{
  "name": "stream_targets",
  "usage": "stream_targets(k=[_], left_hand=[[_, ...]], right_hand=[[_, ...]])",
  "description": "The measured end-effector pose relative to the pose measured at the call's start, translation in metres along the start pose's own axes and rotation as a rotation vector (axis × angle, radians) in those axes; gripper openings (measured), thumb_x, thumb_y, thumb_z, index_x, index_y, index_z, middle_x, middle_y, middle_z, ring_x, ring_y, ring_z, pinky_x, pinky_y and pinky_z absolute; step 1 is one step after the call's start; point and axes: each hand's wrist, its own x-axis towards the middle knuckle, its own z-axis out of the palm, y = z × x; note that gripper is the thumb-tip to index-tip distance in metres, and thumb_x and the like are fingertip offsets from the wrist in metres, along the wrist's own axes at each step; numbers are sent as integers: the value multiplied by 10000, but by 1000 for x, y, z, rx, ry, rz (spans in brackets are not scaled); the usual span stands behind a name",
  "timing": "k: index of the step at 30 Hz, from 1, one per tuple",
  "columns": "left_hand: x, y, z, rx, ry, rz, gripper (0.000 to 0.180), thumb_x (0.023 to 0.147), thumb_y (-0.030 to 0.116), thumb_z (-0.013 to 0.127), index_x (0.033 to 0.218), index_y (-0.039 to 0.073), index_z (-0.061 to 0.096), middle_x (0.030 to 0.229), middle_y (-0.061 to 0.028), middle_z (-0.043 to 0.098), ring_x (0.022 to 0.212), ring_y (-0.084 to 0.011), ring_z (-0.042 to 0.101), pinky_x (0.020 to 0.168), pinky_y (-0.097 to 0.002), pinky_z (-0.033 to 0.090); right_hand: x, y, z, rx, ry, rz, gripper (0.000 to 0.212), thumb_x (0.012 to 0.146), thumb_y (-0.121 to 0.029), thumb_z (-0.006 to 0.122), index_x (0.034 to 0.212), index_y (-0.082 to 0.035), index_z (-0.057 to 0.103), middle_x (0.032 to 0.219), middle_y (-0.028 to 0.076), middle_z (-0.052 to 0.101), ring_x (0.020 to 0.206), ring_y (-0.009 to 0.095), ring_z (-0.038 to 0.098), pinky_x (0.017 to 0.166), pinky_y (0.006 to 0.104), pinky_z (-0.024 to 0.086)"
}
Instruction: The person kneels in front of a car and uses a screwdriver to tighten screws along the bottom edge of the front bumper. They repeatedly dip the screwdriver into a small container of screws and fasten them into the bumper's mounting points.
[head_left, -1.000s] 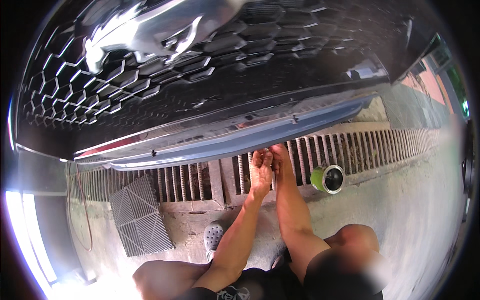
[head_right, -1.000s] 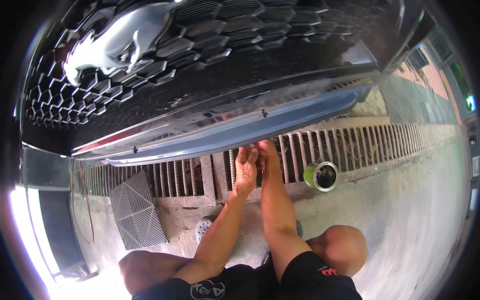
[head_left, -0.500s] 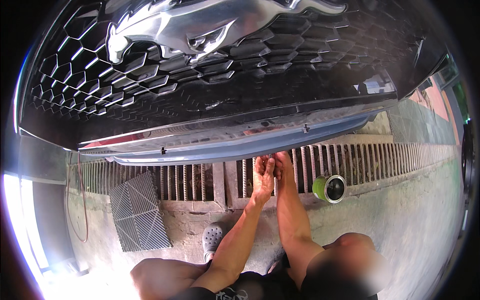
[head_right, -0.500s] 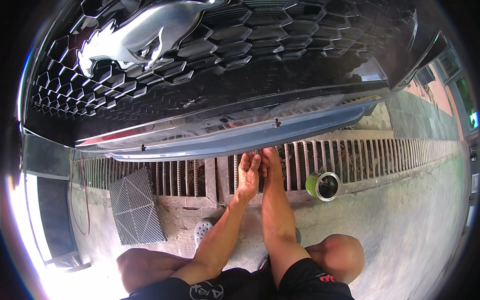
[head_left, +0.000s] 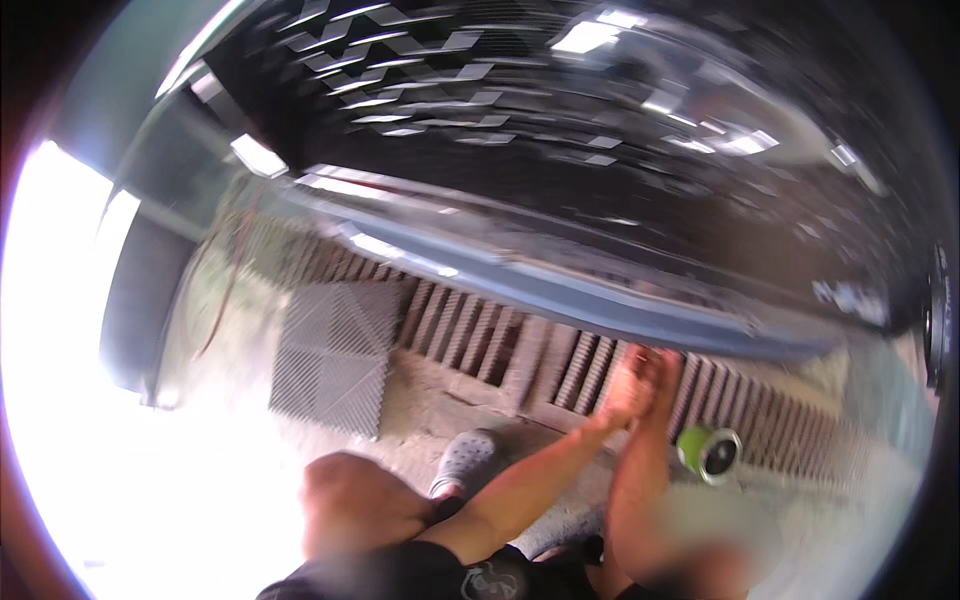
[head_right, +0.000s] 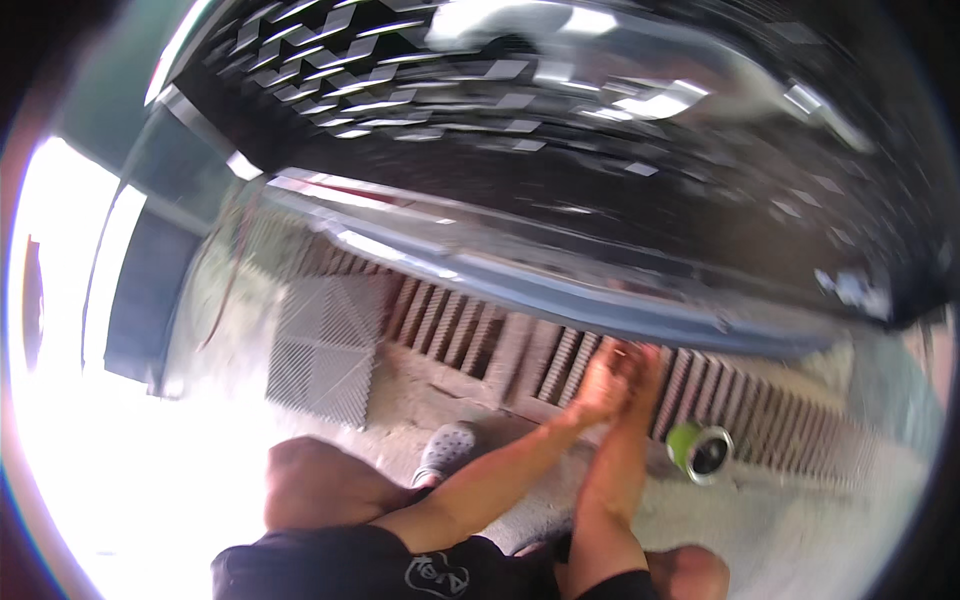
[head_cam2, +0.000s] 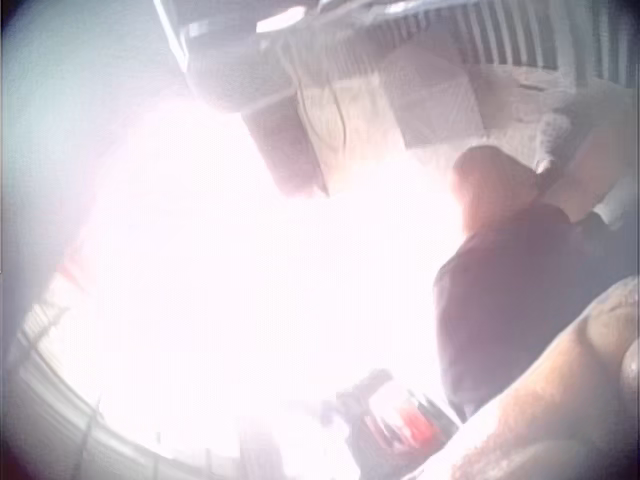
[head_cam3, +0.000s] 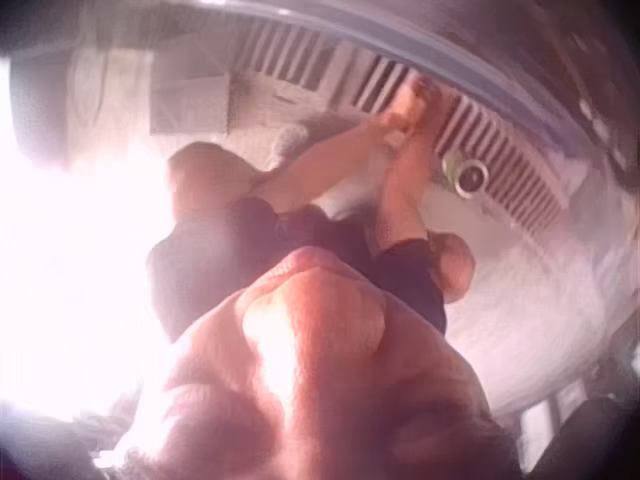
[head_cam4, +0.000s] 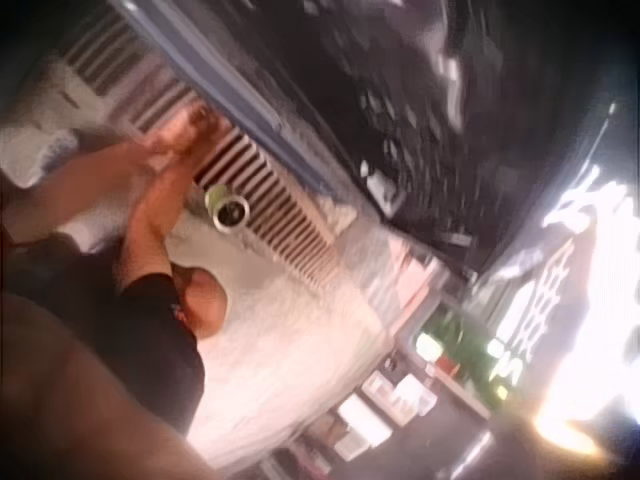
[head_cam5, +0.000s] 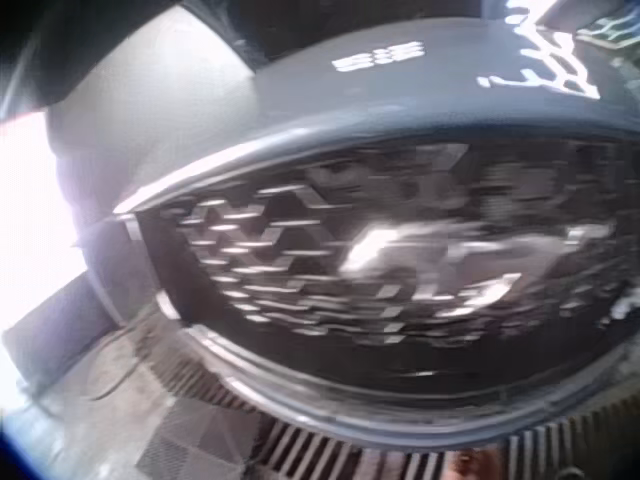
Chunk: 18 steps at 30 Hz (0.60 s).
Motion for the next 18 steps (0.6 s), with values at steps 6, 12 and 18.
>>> stream_targets(k=[6, 12, 18], left_hand=[[-6, -15, 6, -181, 75, 58, 335, 1032, 63, 483, 1366, 40, 493, 1284, -37, 576, 1242, -136, 498, 1106, -300, 356], [-8, 21, 18, 136, 6, -77, 490, 1020, 96, 442, 1496, 10, 369, 1566, -106, 406, 1473, -212, 346, 1218, -334, 251], [9, -22, 19, 1, -22, 7, 439, 1004, 47, 495, 1435, -1, 425, 1452, -74, 494, 1381, -177, 444, 1175, -311, 328]], right_hand=[[-10, 11, 18, -125, -5, -47, 337, 1034, -279, 588, 1213, 3, 627, 1151, 97, 693, 1036, 212, 669, 906, 358, 574], [-1, -7, 8, -248, -9, -79, 331, 1034, -270, 591, 1213, 6, 627, 1153, 97, 692, 1037, 211, 668, 909, 357, 573], [-2, -10, 12, -266, -12, -98, 325, 1033, -261, 594, 1213, 8, 627, 1155, 97, 691, 1039, 211, 667, 913, 357, 571]])
